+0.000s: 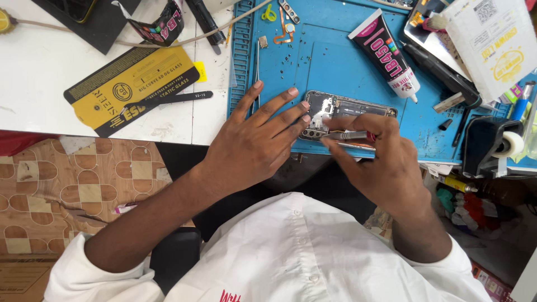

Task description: The person uses a screwdriver to remove screws from the internal frame of a disassembled smartphone. They then use their fingers to lift and remove a small metal bracket from the camera area. The phone remains open on the workbench throughout the clip.

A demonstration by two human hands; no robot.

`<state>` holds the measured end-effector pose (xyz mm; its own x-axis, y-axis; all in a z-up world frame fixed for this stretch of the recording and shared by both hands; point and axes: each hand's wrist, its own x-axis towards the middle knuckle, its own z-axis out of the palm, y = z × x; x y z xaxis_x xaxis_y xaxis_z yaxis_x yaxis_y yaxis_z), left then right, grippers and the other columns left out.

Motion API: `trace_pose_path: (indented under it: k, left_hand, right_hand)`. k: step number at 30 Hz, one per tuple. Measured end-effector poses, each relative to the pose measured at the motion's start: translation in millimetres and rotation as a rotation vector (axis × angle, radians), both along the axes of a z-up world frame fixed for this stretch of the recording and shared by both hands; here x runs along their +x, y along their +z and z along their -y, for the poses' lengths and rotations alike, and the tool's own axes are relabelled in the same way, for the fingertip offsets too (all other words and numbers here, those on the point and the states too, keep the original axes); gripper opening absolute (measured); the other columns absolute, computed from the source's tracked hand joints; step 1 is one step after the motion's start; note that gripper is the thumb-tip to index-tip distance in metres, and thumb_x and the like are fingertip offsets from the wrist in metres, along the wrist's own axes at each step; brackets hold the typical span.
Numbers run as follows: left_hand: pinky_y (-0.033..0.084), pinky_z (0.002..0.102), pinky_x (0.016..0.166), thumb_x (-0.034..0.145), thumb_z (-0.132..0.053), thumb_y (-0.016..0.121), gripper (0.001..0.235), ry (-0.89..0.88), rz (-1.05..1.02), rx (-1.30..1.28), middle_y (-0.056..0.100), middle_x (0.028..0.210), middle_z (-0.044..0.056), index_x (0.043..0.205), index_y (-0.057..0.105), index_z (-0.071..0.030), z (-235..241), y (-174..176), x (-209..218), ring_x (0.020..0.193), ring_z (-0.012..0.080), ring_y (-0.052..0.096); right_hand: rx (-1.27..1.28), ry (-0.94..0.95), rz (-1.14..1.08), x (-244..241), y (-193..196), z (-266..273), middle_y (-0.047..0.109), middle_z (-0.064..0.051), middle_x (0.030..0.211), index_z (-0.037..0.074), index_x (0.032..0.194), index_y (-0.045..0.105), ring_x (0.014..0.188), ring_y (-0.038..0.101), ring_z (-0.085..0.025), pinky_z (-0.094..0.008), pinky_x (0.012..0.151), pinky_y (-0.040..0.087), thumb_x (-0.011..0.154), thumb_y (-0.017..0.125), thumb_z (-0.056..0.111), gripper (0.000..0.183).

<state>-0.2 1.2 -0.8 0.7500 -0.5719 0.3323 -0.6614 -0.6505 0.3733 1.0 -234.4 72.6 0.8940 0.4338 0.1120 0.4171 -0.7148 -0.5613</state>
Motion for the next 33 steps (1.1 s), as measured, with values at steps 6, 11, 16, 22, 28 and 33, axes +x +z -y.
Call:
trace_pose_path:
  k: [6, 11, 16, 22, 28, 33]
  left_hand:
    - [0.023, 0.053, 0.129, 0.104, -0.029, 0.069, 0.030, 0.012, -0.007, -0.015, 0.063, 0.144, 0.001, 0.130, 0.073, -0.012, 2.1, -3.8, 0.9, 0.147, 0.0187, 0.046]
    - [0.024, 0.055, 0.128, 0.101, -0.026, 0.072, 0.021, 0.078, -0.141, -0.142, 0.065, 0.135, 0.001, 0.119, 0.076, -0.014, 12.1, 0.7, 0.3, 0.145, 0.0200, 0.046]
    - [0.022, 0.055, 0.128, 0.098, -0.026, 0.074, 0.021, 0.088, -0.169, -0.137, 0.066, 0.132, -0.001, 0.116, 0.076, -0.015, 11.3, 4.4, 3.3, 0.146, 0.0205, 0.046]
    - [0.019, 0.057, 0.128, 0.100, -0.027, 0.074, 0.024, 0.088, -0.120, -0.093, 0.066, 0.132, -0.001, 0.120, 0.075, -0.014, 9.8, 4.2, 3.5, 0.147, 0.0202, 0.045]
    - [0.018, 0.057, 0.129, 0.100, -0.029, 0.074, 0.028, 0.088, -0.110, -0.097, 0.066, 0.134, -0.002, 0.124, 0.073, -0.014, 9.4, 1.9, 3.6, 0.148, 0.0188, 0.044]
    - [0.018, 0.057, 0.129, 0.101, -0.028, 0.073, 0.028, 0.090, -0.108, -0.113, 0.066, 0.134, -0.003, 0.125, 0.073, -0.014, 7.8, 0.2, 3.0, 0.148, 0.0182, 0.044]
  right_hand:
    - [0.359, -0.003, -0.136, 9.0, 0.2, -0.1, 0.068, -0.021, 0.109, 0.004, 0.136, 0.028, 0.108, 0.076, -0.030, -0.033, 0.086, 0.071, 0.100, 0.068, -0.008, 0.055]
    - [0.503, -0.069, 0.045, 48.2, -25.1, -1.6, 0.070, -0.024, 0.114, 0.014, 0.149, 0.015, 0.111, 0.075, -0.028, -0.036, 0.098, 0.069, 0.117, 0.062, -0.014, 0.063]
    - [0.484, -0.070, 0.095, 68.1, -49.0, -9.1, 0.068, -0.026, 0.119, 0.017, 0.149, 0.015, 0.113, 0.074, -0.031, -0.039, 0.107, 0.066, 0.117, 0.063, -0.018, 0.068]
    - [0.494, -0.044, 0.106, 79.5, -51.1, -16.3, 0.064, -0.025, 0.126, 0.016, 0.150, 0.014, 0.120, 0.072, -0.030, -0.037, 0.109, 0.064, 0.116, 0.061, -0.016, 0.067]
    - [0.464, -0.014, 0.132, 91.9, -53.9, -19.9, 0.067, -0.024, 0.126, 0.016, 0.150, 0.014, 0.123, 0.071, -0.029, -0.036, 0.110, 0.064, 0.118, 0.059, -0.017, 0.064]
    - [0.456, -0.001, 0.122, 96.2, -55.7, -23.9, 0.067, -0.025, 0.127, 0.016, 0.149, 0.014, 0.124, 0.072, -0.028, -0.036, 0.110, 0.064, 0.118, 0.061, -0.015, 0.064]
